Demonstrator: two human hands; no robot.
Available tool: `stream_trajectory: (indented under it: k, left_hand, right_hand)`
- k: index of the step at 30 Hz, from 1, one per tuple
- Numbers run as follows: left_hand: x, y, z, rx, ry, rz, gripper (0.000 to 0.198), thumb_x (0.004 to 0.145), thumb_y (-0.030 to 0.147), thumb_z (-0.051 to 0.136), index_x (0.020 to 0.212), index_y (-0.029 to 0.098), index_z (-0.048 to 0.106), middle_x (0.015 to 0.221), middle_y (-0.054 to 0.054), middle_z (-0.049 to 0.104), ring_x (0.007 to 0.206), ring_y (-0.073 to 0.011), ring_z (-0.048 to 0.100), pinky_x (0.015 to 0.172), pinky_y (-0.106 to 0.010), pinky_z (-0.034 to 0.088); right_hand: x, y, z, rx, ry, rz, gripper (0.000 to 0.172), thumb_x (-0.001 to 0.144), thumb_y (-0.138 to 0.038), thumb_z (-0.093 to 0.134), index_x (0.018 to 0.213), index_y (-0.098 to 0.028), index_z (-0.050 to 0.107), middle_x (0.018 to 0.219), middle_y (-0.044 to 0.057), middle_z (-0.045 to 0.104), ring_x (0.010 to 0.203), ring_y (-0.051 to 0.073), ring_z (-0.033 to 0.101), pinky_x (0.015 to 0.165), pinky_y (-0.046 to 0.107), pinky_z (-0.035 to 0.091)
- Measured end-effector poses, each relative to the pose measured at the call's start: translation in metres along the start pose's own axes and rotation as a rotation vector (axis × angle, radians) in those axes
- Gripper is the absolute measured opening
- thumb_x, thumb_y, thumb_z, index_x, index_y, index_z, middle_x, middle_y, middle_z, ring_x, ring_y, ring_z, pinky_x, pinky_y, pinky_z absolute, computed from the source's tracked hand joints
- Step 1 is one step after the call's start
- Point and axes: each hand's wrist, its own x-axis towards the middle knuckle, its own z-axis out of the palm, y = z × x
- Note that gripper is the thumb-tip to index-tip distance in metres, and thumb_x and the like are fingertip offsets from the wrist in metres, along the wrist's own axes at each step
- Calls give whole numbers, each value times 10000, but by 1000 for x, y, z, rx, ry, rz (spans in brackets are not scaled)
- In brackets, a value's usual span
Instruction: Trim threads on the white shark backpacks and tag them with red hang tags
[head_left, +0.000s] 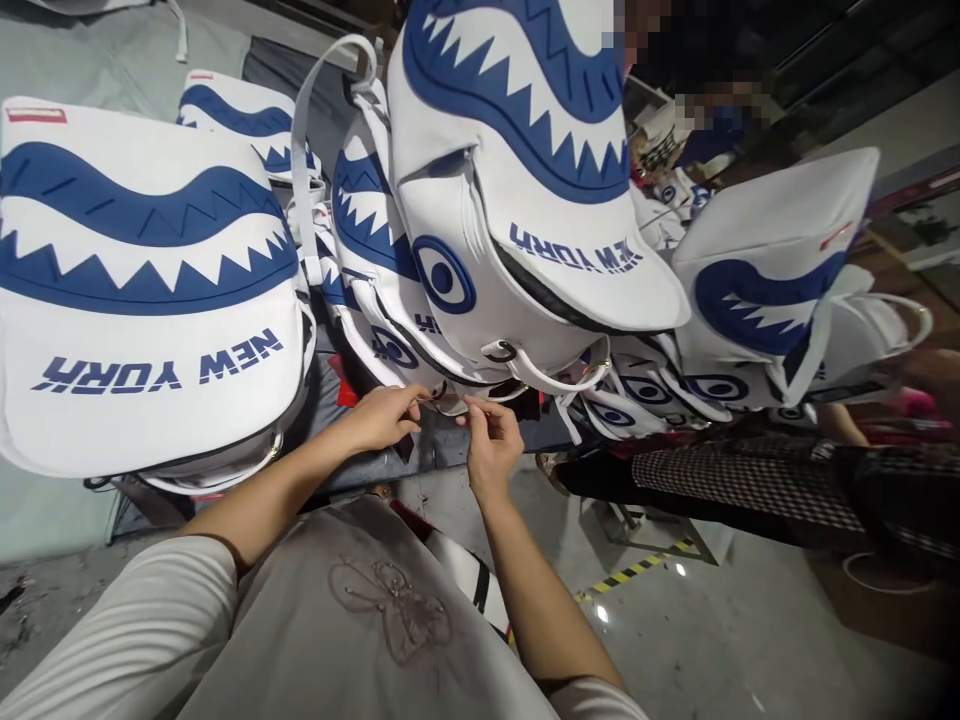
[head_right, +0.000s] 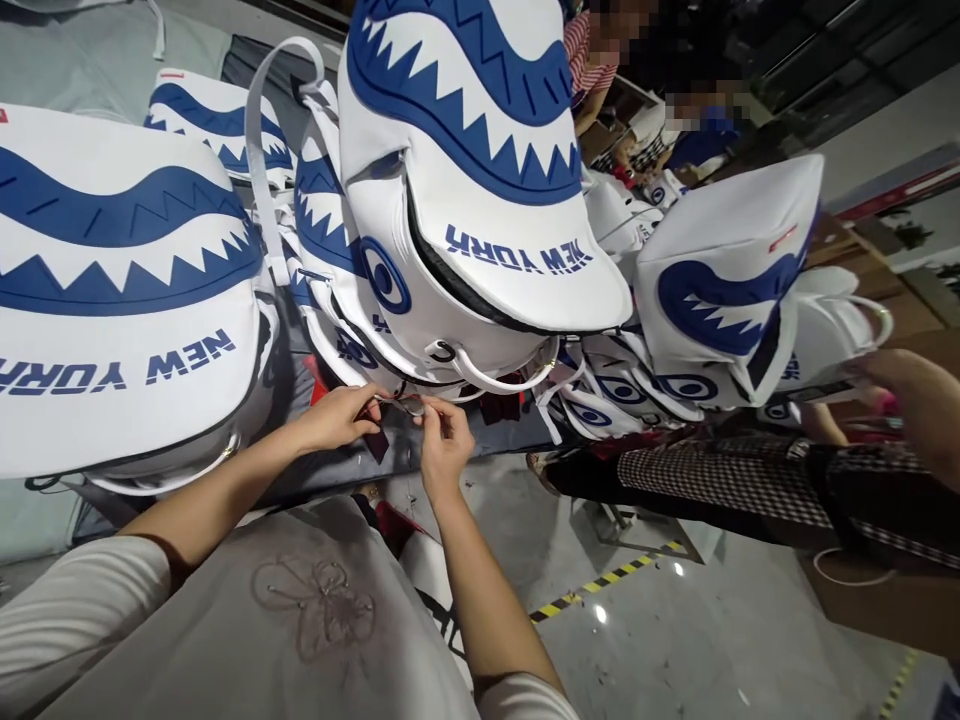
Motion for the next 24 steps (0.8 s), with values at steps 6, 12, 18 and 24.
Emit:
stream_trajectory:
  k: [6,12,18,24]
  left_hand:
    - [-13,-18,-6,-507,-79,82,589,710,240,771,1241,205,520,1054,-27,652,980,-172,629,858,-287,499]
    - [-14,-33,19,-486,549,-94,182,854,323,626,945,170,666,861,-27,712,760,-146,665,705,-263,526]
    - [-18,-16,23,176,620,186,214,932,271,550,940,251,762,1134,-83,734,1096,-239,623,988,-455,425]
    - [-13,0,25,41,457,220,240,959,306,515,970,221,739,1010,-70,760,925,-178,668,857,-329,487]
  right_hand:
    - [-2,-4,16,117,-127,-33,168,918,-372,594,923,-210,552,1047,79,749,684,138,704,652,293,571]
    - [21,-4,10,-44,-375,-210,176,932,-330,530,874,-220,654,890,52,726,623,143,630,613,313,558]
    - [34,-13,6,-169,-605,-292,226,935,-267,498,908,-226,719,903,61,727,728,170,657,678,325,551]
    - [40,-16,4,-132,-662,-135,197,904,-297,574,880,-214,751,851,42,740,728,162,654,699,309,548]
